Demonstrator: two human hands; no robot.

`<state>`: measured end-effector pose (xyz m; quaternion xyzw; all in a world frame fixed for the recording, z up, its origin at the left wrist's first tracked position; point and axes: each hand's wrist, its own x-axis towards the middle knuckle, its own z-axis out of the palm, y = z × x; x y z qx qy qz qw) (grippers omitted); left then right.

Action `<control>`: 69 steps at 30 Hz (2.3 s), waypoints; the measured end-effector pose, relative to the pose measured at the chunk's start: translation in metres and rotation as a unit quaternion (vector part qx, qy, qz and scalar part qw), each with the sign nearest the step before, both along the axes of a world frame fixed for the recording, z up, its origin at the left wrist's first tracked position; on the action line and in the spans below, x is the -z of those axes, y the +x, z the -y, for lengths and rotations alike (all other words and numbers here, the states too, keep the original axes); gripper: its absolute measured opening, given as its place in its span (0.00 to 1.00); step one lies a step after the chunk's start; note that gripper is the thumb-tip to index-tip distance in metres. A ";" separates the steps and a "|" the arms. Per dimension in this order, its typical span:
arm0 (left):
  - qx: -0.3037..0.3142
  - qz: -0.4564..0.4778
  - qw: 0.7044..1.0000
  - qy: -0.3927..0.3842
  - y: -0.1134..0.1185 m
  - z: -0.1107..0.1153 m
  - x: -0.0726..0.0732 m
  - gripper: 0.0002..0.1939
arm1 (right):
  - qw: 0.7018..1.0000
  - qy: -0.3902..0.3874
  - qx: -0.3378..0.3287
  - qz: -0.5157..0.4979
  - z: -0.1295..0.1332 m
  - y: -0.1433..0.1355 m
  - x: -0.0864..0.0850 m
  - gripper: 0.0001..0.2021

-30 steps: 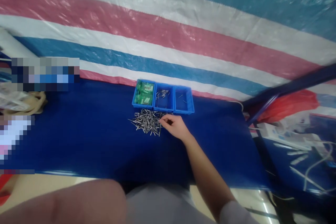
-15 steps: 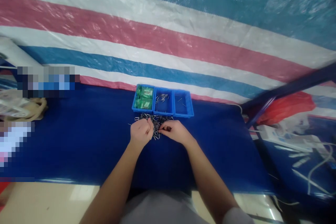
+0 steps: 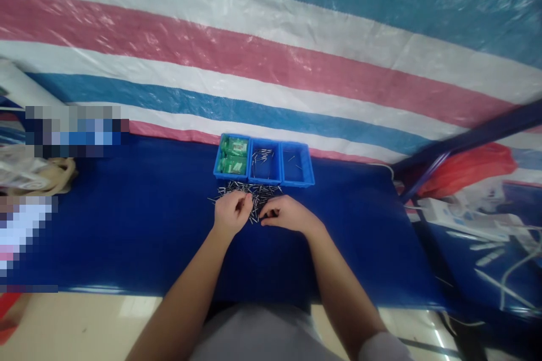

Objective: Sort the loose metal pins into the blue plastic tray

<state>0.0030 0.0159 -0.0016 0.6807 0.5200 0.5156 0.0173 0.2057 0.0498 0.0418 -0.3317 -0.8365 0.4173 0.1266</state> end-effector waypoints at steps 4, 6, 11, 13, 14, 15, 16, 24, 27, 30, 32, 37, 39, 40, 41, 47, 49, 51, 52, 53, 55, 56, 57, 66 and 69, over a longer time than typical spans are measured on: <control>0.011 -0.001 1.000 -0.023 0.000 0.000 0.000 0.07 | 1.000 0.016 0.027 -0.002 0.001 -0.002 0.001 0.03; 0.003 0.004 1.000 -0.024 0.000 0.000 -0.001 0.08 | 0.999 0.021 0.045 0.000 0.002 -0.004 0.001 0.02; -0.016 0.009 0.999 -0.034 0.002 0.001 -0.005 0.07 | 0.996 0.028 0.087 -0.002 0.002 -0.006 0.004 0.02; -0.012 0.010 0.999 -0.036 0.002 0.001 -0.005 0.06 | 0.994 0.040 0.098 -0.002 0.001 -0.006 0.005 0.04; -0.012 0.009 0.999 -0.037 0.002 0.001 -0.005 0.06 | 0.994 0.048 0.099 -0.002 0.001 -0.006 0.005 0.05; -0.012 0.007 0.999 -0.038 0.002 0.001 -0.005 0.06 | 0.994 0.054 0.094 -0.001 0.000 -0.005 0.005 0.06; -0.014 0.004 0.999 -0.040 0.002 0.001 -0.004 0.06 | 0.995 0.060 0.086 0.001 0.000 -0.005 0.005 0.07; -0.012 -0.004 0.999 -0.041 0.002 0.000 -0.001 0.06 | 0.992 0.101 0.071 0.034 0.000 -0.002 0.004 0.10; -0.014 -0.005 0.999 -0.040 0.002 0.000 -0.001 0.06 | 0.989 0.110 0.083 0.054 0.000 -0.001 0.004 0.10; -0.014 -0.012 0.999 -0.045 0.002 -0.001 -0.001 0.06 | 0.989 0.109 0.090 0.052 0.001 0.000 0.003 0.10; -0.014 -0.013 0.999 -0.047 0.002 -0.001 -0.002 0.06 | 0.990 0.098 0.098 0.040 0.002 0.000 0.002 0.09; 0.008 -0.020 0.999 -0.031 0.003 0.000 -0.004 0.05 | 0.988 0.033 0.147 -0.040 0.003 -0.002 -0.001 0.06; 0.030 -0.031 0.999 -0.020 0.005 0.000 -0.003 0.06 | 0.980 0.017 0.176 -0.090 0.003 -0.004 0.001 0.07; 0.041 -0.040 0.998 -0.014 0.006 0.000 -0.003 0.06 | 0.976 0.012 0.188 -0.112 0.004 -0.005 0.002 0.08; 0.051 -0.051 0.997 -0.010 0.007 0.000 -0.003 0.06 | 0.972 0.009 0.196 -0.128 0.004 -0.006 0.003 0.08; 0.064 -0.082 0.995 0.003 0.007 -0.002 -0.003 0.07 | 0.970 0.060 0.185 -0.148 0.007 -0.014 0.003 0.08; 0.065 -0.080 0.995 -0.005 0.007 -0.002 -0.004 0.07 | 0.968 0.070 0.186 -0.156 0.008 -0.016 0.002 0.07; 0.070 -0.081 0.994 -0.015 0.007 -0.002 -0.004 0.07 | 0.965 0.071 0.189 -0.169 0.008 -0.017 0.002 0.07; 0.073 -0.083 0.994 -0.019 0.006 -0.002 -0.004 0.07 | 0.964 0.069 0.188 -0.174 0.008 -0.017 0.002 0.06; 0.076 -0.083 0.993 -0.020 0.006 -0.002 -0.003 0.06 | 0.964 0.065 0.188 -0.174 0.008 -0.018 0.002 0.06; 0.080 -0.079 0.993 -0.016 0.006 -0.003 -0.003 0.06 | 0.966 0.055 0.189 -0.168 0.009 -0.018 0.003 0.06; 0.080 -0.074 0.994 -0.013 0.006 -0.003 -0.003 0.06 | 0.967 0.051 0.191 -0.164 0.009 -0.018 0.004 0.06; 0.081 -0.067 0.994 -0.012 0.006 -0.003 -0.003 0.06 | 0.966 0.049 0.194 -0.161 0.009 -0.018 0.004 0.06; 0.065 -0.052 0.995 -0.060 0.004 -0.003 -0.001 0.07 | 0.951 0.075 0.239 -0.183 0.006 -0.018 0.008 0.07; 0.062 -0.046 0.994 -0.074 0.004 -0.003 -0.002 0.08 | 0.943 0.089 0.252 -0.199 0.005 -0.019 0.010 0.07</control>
